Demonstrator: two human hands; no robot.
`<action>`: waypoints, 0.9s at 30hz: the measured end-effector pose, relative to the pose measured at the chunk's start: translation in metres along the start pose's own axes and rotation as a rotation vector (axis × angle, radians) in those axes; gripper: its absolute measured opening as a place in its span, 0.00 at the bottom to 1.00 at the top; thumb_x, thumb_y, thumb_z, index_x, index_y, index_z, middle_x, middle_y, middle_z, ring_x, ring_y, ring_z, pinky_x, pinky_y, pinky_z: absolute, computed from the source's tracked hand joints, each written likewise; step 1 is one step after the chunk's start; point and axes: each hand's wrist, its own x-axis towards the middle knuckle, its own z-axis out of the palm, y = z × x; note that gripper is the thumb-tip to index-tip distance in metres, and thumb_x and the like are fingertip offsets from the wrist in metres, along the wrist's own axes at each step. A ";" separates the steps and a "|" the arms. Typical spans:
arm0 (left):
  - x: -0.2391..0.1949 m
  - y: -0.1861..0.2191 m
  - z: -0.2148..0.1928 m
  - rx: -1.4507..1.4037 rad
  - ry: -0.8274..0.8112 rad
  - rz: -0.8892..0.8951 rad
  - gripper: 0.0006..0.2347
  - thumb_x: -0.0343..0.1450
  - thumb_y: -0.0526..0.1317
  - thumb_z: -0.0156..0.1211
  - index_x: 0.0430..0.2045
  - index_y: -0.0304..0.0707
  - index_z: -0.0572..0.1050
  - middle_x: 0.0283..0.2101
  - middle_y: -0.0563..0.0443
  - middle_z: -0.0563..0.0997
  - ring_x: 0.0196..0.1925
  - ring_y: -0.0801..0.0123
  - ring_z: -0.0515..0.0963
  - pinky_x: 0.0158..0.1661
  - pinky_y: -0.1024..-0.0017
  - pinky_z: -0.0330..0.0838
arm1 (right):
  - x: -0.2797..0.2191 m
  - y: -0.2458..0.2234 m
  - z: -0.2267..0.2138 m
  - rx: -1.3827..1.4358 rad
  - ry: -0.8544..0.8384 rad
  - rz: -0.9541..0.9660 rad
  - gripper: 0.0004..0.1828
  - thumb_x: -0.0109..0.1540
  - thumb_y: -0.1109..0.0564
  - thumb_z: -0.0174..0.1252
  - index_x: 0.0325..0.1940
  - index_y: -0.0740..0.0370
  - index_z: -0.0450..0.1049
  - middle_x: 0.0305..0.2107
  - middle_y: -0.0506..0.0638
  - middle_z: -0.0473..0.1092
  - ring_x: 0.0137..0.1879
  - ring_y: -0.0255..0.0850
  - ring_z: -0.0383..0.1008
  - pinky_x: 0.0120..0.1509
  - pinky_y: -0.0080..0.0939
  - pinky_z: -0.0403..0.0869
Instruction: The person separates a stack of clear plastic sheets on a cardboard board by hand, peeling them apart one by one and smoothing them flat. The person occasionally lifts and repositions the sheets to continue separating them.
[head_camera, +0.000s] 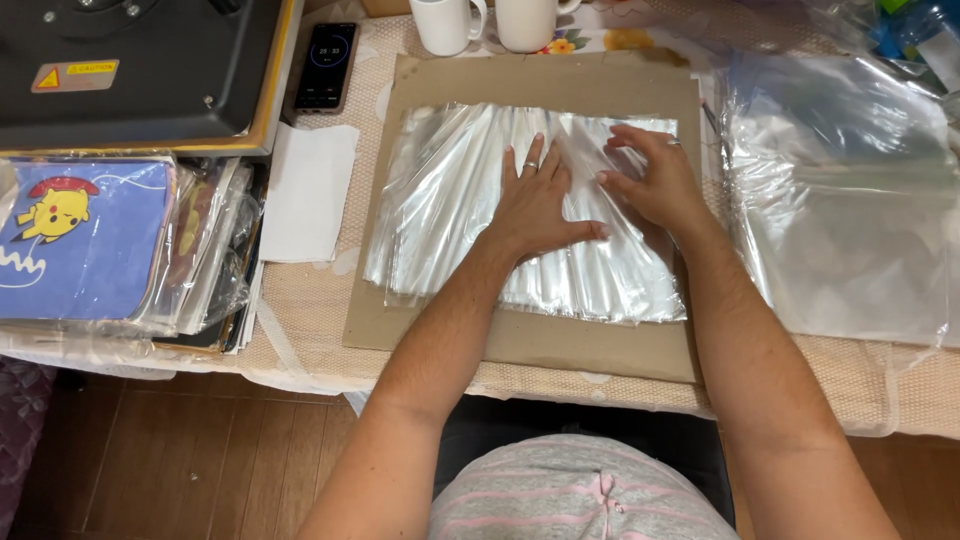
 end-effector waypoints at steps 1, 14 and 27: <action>0.001 -0.001 0.001 -0.003 0.002 -0.002 0.47 0.60 0.77 0.48 0.62 0.33 0.65 0.75 0.38 0.53 0.78 0.48 0.42 0.72 0.41 0.24 | 0.002 0.008 0.003 -0.002 -0.003 -0.001 0.31 0.58 0.65 0.65 0.65 0.63 0.70 0.51 0.59 0.74 0.62 0.60 0.69 0.69 0.62 0.63; 0.004 -0.005 0.007 -0.018 -0.015 0.021 0.51 0.61 0.79 0.49 0.73 0.45 0.49 0.77 0.42 0.45 0.79 0.47 0.39 0.71 0.41 0.21 | 0.013 0.074 0.025 -0.406 0.291 0.133 0.04 0.64 0.53 0.66 0.41 0.51 0.83 0.29 0.49 0.74 0.39 0.53 0.76 0.47 0.50 0.73; 0.007 -0.005 0.007 0.003 -0.002 0.016 0.44 0.61 0.77 0.53 0.71 0.62 0.56 0.77 0.43 0.48 0.79 0.45 0.41 0.70 0.39 0.23 | 0.013 0.059 0.015 -0.339 0.332 0.182 0.15 0.57 0.60 0.71 0.48 0.58 0.80 0.28 0.52 0.75 0.41 0.56 0.76 0.48 0.54 0.73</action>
